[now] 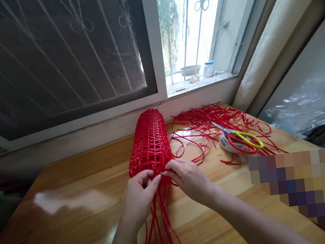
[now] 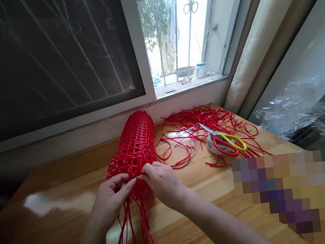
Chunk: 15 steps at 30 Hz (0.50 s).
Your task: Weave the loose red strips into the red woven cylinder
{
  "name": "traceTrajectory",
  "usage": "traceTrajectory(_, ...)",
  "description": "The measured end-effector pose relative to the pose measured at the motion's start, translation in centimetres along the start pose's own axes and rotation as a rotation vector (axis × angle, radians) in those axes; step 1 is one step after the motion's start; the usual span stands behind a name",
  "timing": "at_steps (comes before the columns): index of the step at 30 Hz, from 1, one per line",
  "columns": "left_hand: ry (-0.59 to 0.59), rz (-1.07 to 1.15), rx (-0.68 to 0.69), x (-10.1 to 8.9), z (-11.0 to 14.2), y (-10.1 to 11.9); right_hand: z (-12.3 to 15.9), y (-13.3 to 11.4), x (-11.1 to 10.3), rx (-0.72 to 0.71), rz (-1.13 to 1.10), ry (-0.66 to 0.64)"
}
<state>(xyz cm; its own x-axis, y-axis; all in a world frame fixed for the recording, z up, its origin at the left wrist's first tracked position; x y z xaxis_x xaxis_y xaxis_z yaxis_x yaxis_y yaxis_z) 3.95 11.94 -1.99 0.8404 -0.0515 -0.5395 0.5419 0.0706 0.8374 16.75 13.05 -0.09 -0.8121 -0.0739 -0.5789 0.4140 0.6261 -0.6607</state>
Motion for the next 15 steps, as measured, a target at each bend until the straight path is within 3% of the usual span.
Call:
traceTrajectory(4, -0.032, -0.019, 0.011, 0.2, 0.0, 0.0, -0.3, 0.1, 0.0, -0.001, -0.195, 0.101)
traceTrajectory(9, -0.038, -0.06, 0.02, -0.5, 0.1, 0.2, -0.6, 1.0, 0.4, 0.111, -0.474, 0.112)
traceTrajectory(13, 0.135, -0.278, 0.059, -2.5, 0.6, 0.9, -0.7, 0.9, 1.3, 0.161, -0.798, 0.041)
traceTrajectory(15, 0.253, -0.438, 0.084, -3.5, 1.0, 1.3, -0.7, 0.9, 1.5, 0.169, -0.822, 0.036)
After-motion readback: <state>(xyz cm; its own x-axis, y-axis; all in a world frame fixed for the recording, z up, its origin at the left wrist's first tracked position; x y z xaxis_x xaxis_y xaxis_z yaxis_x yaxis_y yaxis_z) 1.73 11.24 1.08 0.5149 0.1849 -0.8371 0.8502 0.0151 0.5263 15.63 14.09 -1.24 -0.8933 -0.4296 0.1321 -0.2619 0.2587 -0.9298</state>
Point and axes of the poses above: each hand's wrist, its own z-axis away from the middle knuckle, its own x-axis out of the palm, y = z × x, the point moved 8 cm from there along -z, towards the middle knuckle, and after that the axes turned 13 degrees about -z, right-handed, at the moved point
